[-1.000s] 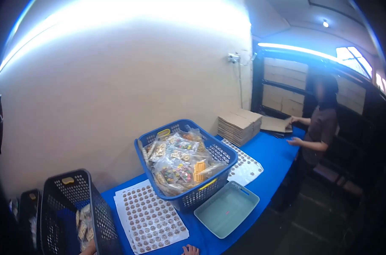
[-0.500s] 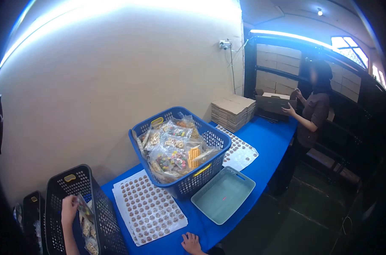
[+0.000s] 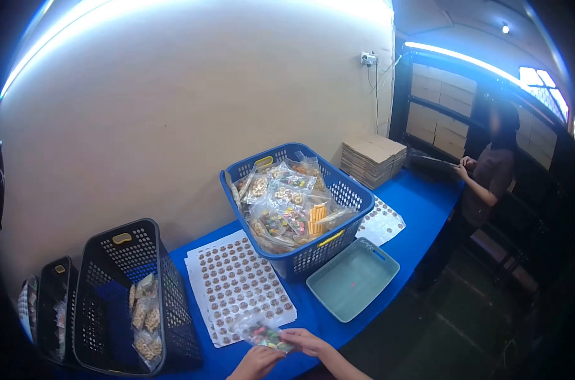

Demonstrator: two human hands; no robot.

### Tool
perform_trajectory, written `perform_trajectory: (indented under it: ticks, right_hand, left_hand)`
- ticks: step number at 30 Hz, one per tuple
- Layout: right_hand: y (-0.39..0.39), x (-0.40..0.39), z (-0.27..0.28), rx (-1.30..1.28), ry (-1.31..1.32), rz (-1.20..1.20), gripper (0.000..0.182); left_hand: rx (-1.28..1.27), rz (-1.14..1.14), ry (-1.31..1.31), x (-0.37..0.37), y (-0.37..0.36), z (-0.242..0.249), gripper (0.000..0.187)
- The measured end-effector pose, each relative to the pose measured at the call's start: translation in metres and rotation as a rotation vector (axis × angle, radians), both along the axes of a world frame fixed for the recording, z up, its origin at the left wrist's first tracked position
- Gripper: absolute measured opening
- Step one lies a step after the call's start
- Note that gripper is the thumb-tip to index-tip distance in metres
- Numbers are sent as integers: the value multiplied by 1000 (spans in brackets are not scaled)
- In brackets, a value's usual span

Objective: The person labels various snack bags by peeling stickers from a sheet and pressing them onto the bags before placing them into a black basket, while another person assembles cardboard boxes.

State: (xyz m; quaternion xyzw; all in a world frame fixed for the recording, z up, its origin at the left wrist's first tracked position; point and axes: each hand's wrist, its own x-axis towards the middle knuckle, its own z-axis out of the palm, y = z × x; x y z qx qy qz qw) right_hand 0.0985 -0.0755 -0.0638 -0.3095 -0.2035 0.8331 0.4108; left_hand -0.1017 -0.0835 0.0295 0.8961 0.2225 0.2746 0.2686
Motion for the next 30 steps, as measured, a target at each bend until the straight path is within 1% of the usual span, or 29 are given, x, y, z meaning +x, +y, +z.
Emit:
perform_trajectory:
  ticks: [1, 2, 4, 5, 6, 7, 8, 9, 10, 11, 12, 13, 14, 15, 16, 17, 18, 19, 20, 22, 23, 24, 25, 26, 28, 29, 30]
  right_hand:
    - [1, 3, 1, 12, -146, -44, 31]
    - [0, 6, 2, 21, -289, -89, 32]
    - [-3, 10, 18, 78, -246, -204, 31]
    - [-3, 10, 24, 107, -213, -283, 31]
    - [-2, 10, 30, 139, -179, -362, 31]
    - [-2, 8, 44, 145, -156, -376, 32]
    - [-2, 4, 53, 209, -229, -308, 32]
    - [-3, -3, 60, 274, -302, -237, 32]
    - [-3, -9, 68, 338, -376, -162, 32]
    - [-3, -17, 75, 396, -359, 27, 32]
    - [-3, -26, 71, 428, -291, 124, 31]
    - [-1, -34, 71, 472, -295, 142, 31]
    - [1, -39, 72, 517, -299, 158, 32]
    - [6, -39, 66, 516, -337, 197, 34]
    - [15, -37, 54, 510, -373, 233, 36]
    - [23, -34, 39, 500, -409, 270, 39]
    - [30, -33, 20, 531, -596, 277, 44]
    - [36, -32, -4, 559, -785, 281, 49]
    - [39, -32, -27, 585, -979, 280, 54]
    - [35, -37, -72, 535, -1542, 578, 69]
    - [30, -42, -97, 394, -1610, 716, 74]
    - [23, -49, -109, 350, -1666, 820, 73]
    - [9, -61, -106, 390, -1792, 835, 73]
    - [-1, -71, -100, 429, -1917, 848, 73]
    - [-6, -75, -112, 514, -2016, 772, 70]
    - [-8, -76, -116, 547, -2063, 733, 68]
    - [-5, -74, -114, 533, -2007, 675, 65]
  left_hand:
    - [-10, -10, -80, 4, 0, -3, 32]
    - [-44, 22, -81, 3, 1, -5, 32]
    - [-126, 88, -72, -2, 1, 3, 33]
    - [-193, 255, -166, 0, -2, 1, 35]
    - [-195, 383, -239, 0, -2, 8, 31]
    - [-423, 449, -384, 0, -1, -8, 31]
    - [-651, 513, -529, 1, 2, -25, 32]
    - [-802, 448, -675, 0, 4, -27, 43]
    - [-840, 454, -689, -3, 4, -31, 42]
    - [-877, 461, -703, -7, 4, -36, 41]
    - [-911, 466, -717, -13, 5, -39, 40]
    - [-848, 472, -647, -21, 7, -26, 30]
    - [-548, 541, -357, -36, 7, -7, 22]
    - [-660, 607, -475, -50, 9, -13, 23]
    - [-423, 637, -705, -58, 10, 2, 22]
    - [-331, 739, -734, -75, 9, 20, 23]
    - [-187, 806, -802, -104, 8, 10, 29]
    - [-171, 865, -916, -127, 8, 12, 37]
    - [-111, 964, -1165, -143, 6, 14, 43]
    - [-63, 1060, -1161, -174, 3, 34, 41]
    - [146, 1187, -907, -175, 0, 54, 36]
    - [354, 1294, -636, -175, 2, 74, 31]
    - [206, 1337, -734, -169, 6, 83, 36]
    - [122, 1411, -710, -169, 7, 86, 36]
    - [-52, 1536, -648, -169, 12, 90, 36]
    - [-56, 1472, -694, -169, 14, 88, 37]
    - [-52, 1468, -665, -168, 16, 87, 37]
